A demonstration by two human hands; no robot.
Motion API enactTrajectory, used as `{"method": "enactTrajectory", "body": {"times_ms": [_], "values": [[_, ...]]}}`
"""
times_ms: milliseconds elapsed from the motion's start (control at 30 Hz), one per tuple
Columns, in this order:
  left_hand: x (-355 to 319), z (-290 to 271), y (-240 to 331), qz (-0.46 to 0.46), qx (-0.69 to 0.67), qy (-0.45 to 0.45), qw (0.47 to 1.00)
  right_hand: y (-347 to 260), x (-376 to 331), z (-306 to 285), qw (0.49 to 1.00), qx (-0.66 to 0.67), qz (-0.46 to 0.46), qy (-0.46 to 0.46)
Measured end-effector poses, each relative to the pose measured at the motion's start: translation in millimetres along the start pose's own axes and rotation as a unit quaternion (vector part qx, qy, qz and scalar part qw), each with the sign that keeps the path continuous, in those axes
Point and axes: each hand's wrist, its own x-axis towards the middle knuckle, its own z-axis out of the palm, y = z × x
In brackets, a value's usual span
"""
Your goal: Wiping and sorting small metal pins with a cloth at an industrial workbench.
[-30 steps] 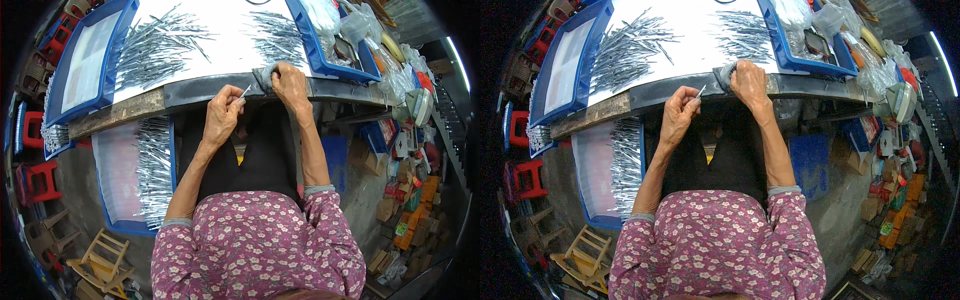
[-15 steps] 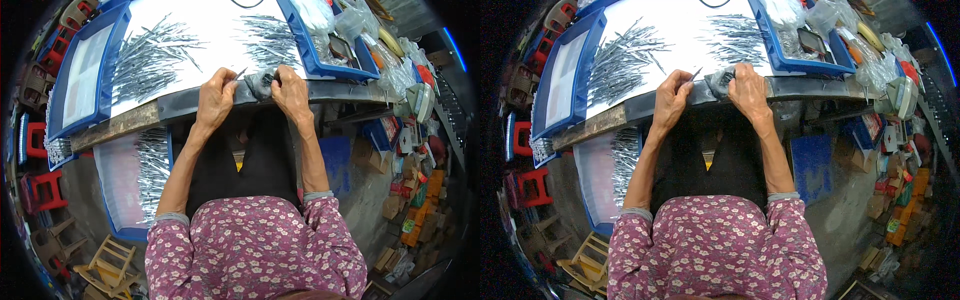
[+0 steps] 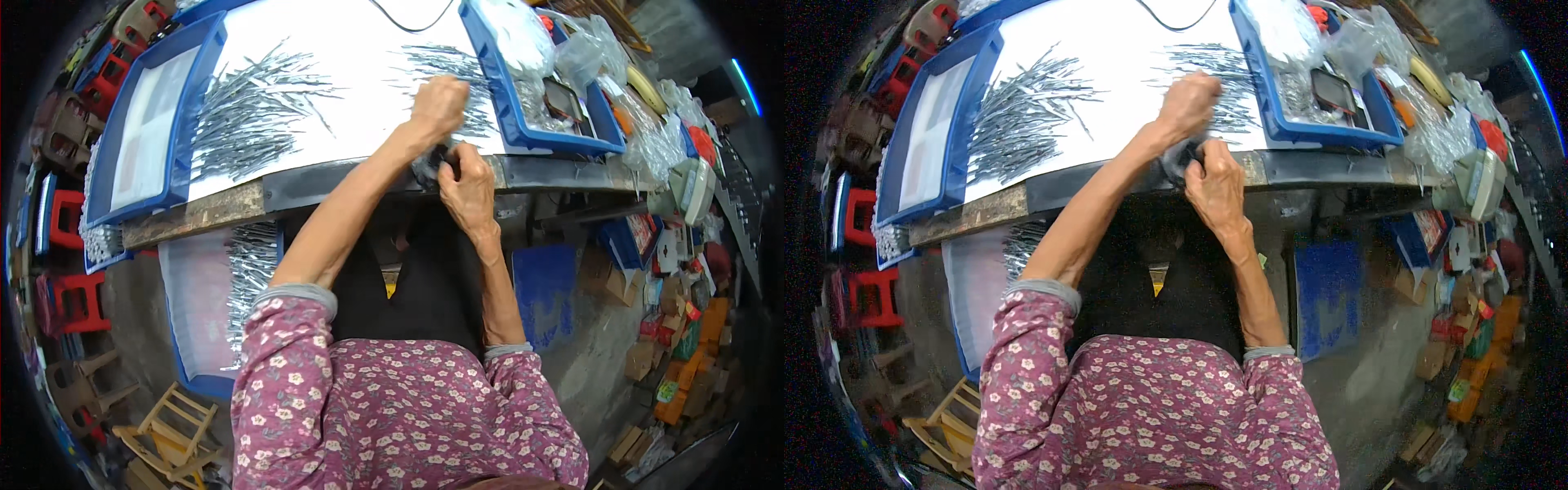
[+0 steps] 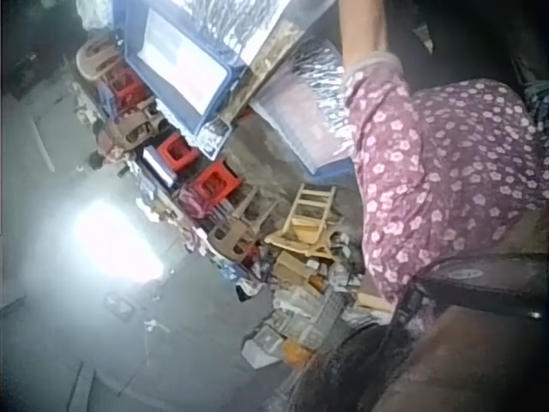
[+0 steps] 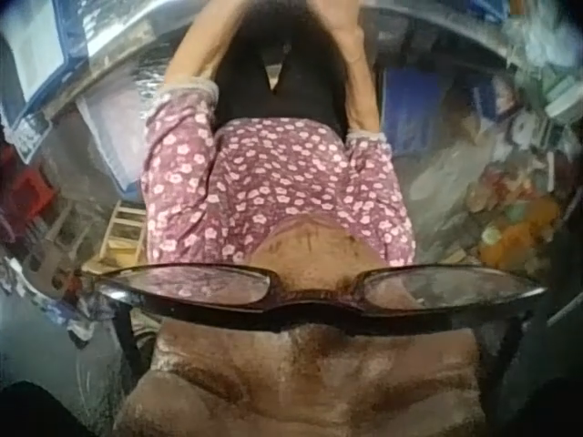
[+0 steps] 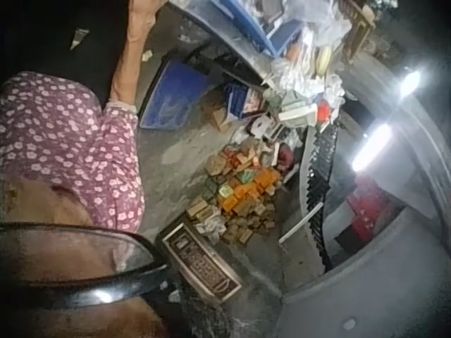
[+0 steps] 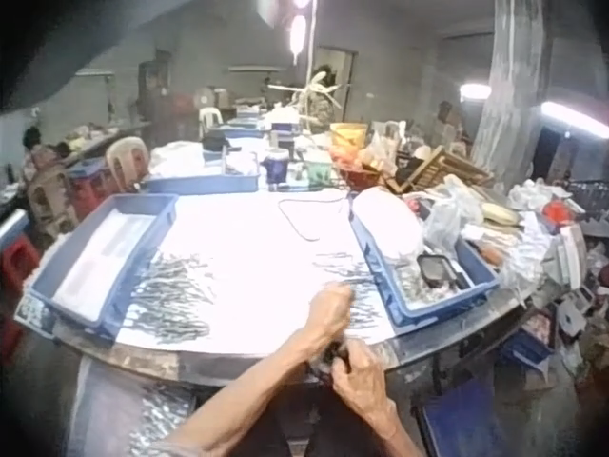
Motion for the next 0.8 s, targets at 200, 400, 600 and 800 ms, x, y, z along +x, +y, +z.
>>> {"method": "enactTrajectory", "body": {"times_ms": [200,400,600,800], "values": [[11.1,16.9,13.5,0.011,0.091,-0.059,0.994,9.9,-4.7,1.0,1.0,-0.002,0.005,0.006],[2.3,17.6,2.1,0.014,0.038,-0.046,0.998,7.1,-6.7,0.5,1.0,0.009,0.006,-0.003],[-30.6,-49.9,-22.5,0.059,0.059,0.023,0.996,1.0,-8.1,1.3,0.999,0.035,0.028,0.015],[-77.9,-112.6,-83.3,-0.015,0.157,-0.047,0.986,9.4,-5.0,-1.0,0.981,0.162,0.104,0.025]]}}
